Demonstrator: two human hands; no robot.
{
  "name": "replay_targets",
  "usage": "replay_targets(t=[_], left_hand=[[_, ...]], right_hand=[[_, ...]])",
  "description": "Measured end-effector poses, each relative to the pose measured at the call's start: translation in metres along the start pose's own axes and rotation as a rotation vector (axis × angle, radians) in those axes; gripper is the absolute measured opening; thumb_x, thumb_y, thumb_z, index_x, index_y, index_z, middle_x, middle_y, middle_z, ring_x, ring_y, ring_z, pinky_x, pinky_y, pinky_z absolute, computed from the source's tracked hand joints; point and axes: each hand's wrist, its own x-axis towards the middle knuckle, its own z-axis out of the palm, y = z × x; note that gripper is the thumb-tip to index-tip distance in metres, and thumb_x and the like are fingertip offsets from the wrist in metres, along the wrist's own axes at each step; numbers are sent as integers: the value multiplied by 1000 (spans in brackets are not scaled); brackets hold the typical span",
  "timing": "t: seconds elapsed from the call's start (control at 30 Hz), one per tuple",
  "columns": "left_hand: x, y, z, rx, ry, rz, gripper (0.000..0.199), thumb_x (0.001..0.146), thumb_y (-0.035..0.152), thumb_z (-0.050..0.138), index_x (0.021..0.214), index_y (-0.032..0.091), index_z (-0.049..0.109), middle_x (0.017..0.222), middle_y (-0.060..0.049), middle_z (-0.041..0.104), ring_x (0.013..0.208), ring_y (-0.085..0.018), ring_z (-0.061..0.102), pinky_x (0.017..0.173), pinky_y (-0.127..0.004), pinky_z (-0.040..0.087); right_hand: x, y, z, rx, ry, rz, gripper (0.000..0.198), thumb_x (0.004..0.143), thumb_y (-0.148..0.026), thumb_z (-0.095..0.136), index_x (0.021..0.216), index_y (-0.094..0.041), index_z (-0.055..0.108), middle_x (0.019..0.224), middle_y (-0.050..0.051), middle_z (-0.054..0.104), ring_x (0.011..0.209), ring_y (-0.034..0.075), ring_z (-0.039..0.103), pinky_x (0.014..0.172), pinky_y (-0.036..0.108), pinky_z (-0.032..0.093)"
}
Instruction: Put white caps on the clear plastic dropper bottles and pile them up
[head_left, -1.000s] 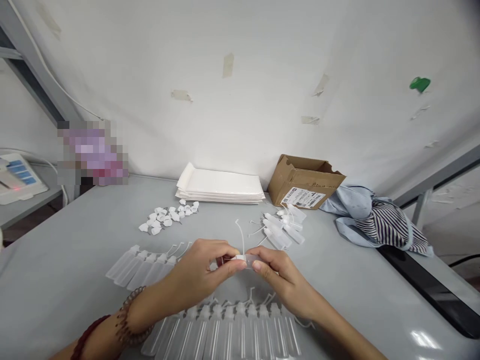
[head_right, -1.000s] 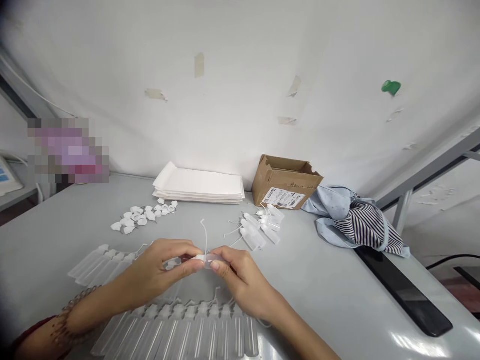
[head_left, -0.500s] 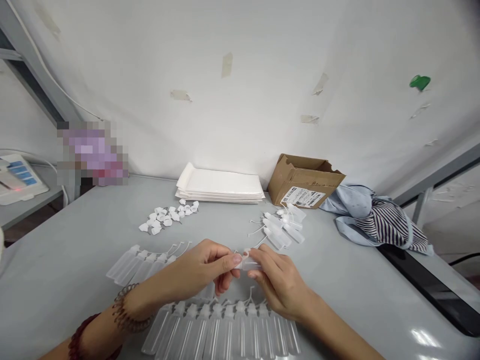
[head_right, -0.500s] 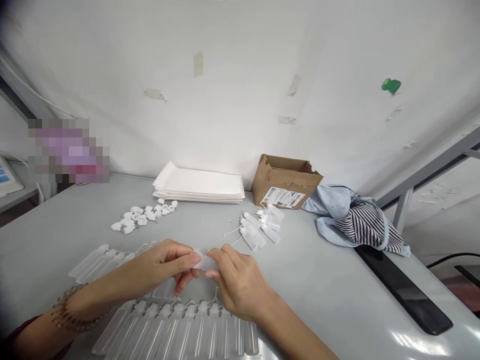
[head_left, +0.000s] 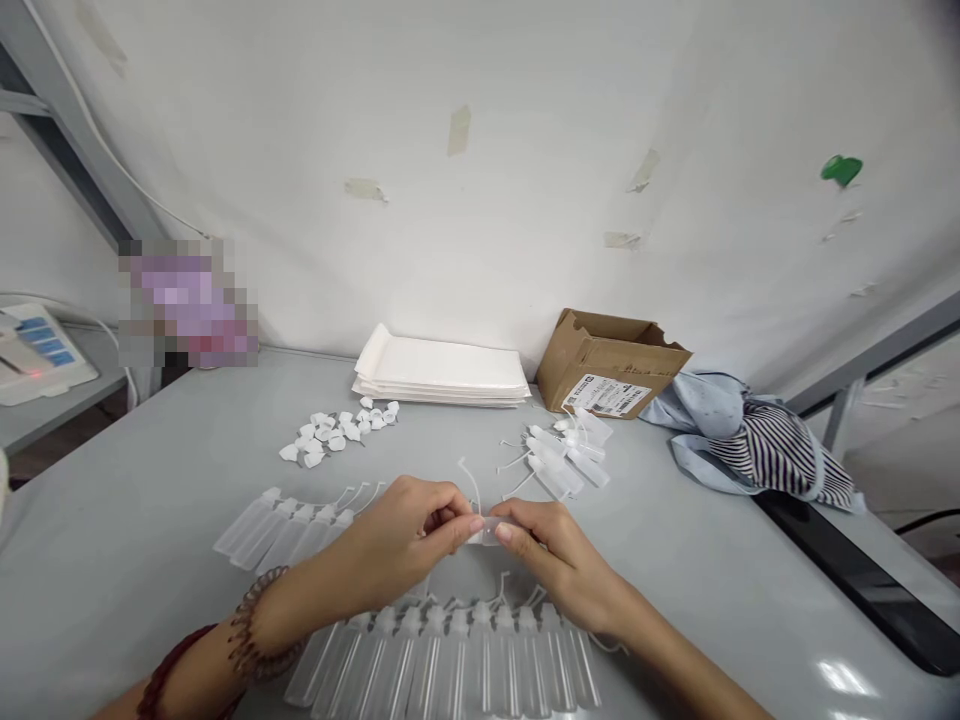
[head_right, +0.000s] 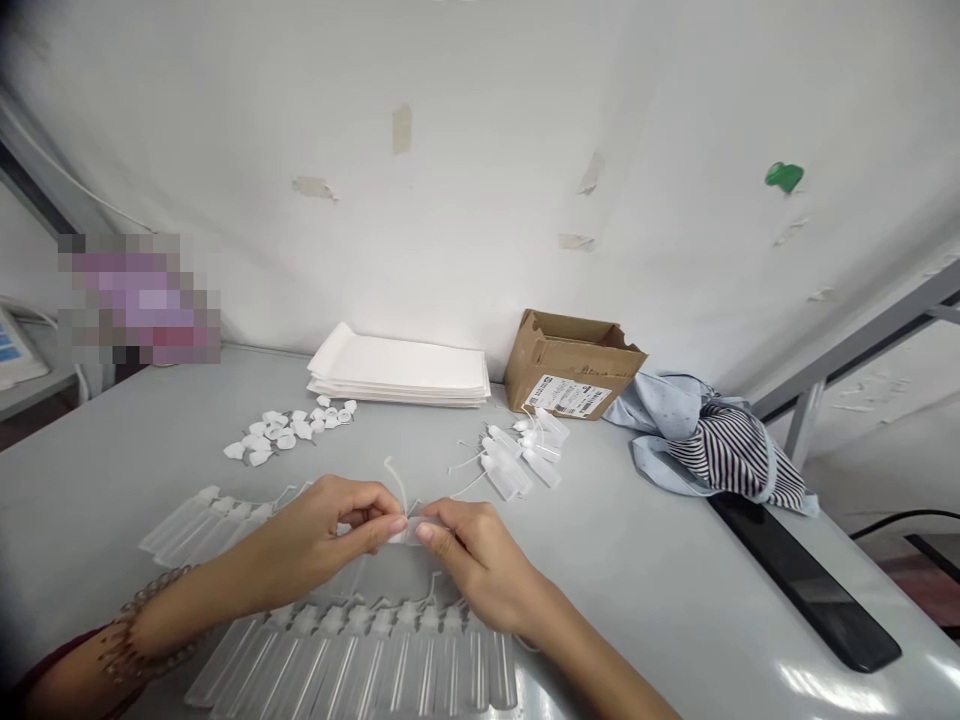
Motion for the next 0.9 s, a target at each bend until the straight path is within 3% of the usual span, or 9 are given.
replay_targets(t=[0.2, 0.33, 0.43, 0.5, 0.63, 0.73, 0.9], left_hand=[[0, -1, -2, 35, 99, 46, 29, 89, 38, 45, 76, 19, 63, 65, 2, 61, 61, -13, 53, 57, -23, 39], [1, -3, -13, 66, 263, -6, 30, 89, 42, 45, 79, 20, 62, 72, 1, 65, 67, -15, 58, 60, -24, 42], [4, -9, -25, 161, 401, -52, 30, 87, 42, 45, 77, 20, 62, 74, 0, 67, 69, -16, 60, 63, -26, 43], [8, -16, -34, 251, 475, -62, 30, 86, 42, 45, 78, 20, 63, 76, -1, 69, 71, -18, 60, 65, -27, 43], [13, -31, -52, 433, 588, -148, 32, 86, 44, 42, 79, 20, 63, 77, -2, 70, 68, -20, 60, 63, -29, 41], [12, -39, -66, 541, 597, -221, 31, 86, 42, 41, 80, 21, 63, 79, -3, 71, 70, -22, 61, 63, -30, 40], [4, -54, -89, 738, 555, -337, 28, 85, 35, 37, 80, 20, 60, 85, -8, 70, 79, -28, 62, 60, -33, 39]], right_hand=[[1, -1, -8, 4, 26, 32, 37, 94, -43, 40, 87, -15, 63, 69, 0, 54, 61, 13, 46, 57, 24, 36], [3, 6, -30, -176, 281, 43, 39, 93, -46, 37, 92, -16, 61, 63, -1, 50, 57, 14, 44, 54, 24, 35], [6, 22, -50, -545, 538, 189, 40, 93, -48, 32, 100, -17, 55, 54, -4, 46, 50, 15, 45, 52, 25, 34], [10, 34, -61, -615, 581, 246, 38, 93, -44, 30, 105, -15, 51, 53, -2, 49, 51, 18, 48, 54, 27, 34], [16, 51, -71, -688, 570, 333, 36, 93, -37, 27, 108, -13, 50, 78, 10, 65, 69, 25, 59, 60, 31, 38], [18, 54, -70, -725, 530, 392, 37, 93, -32, 26, 113, -12, 48, 99, 17, 66, 83, 28, 62, 67, 33, 40], [18, 49, -68, -770, 446, 497, 40, 95, -31, 26, 124, -10, 42, 80, 12, 68, 75, 28, 63, 61, 30, 38]])
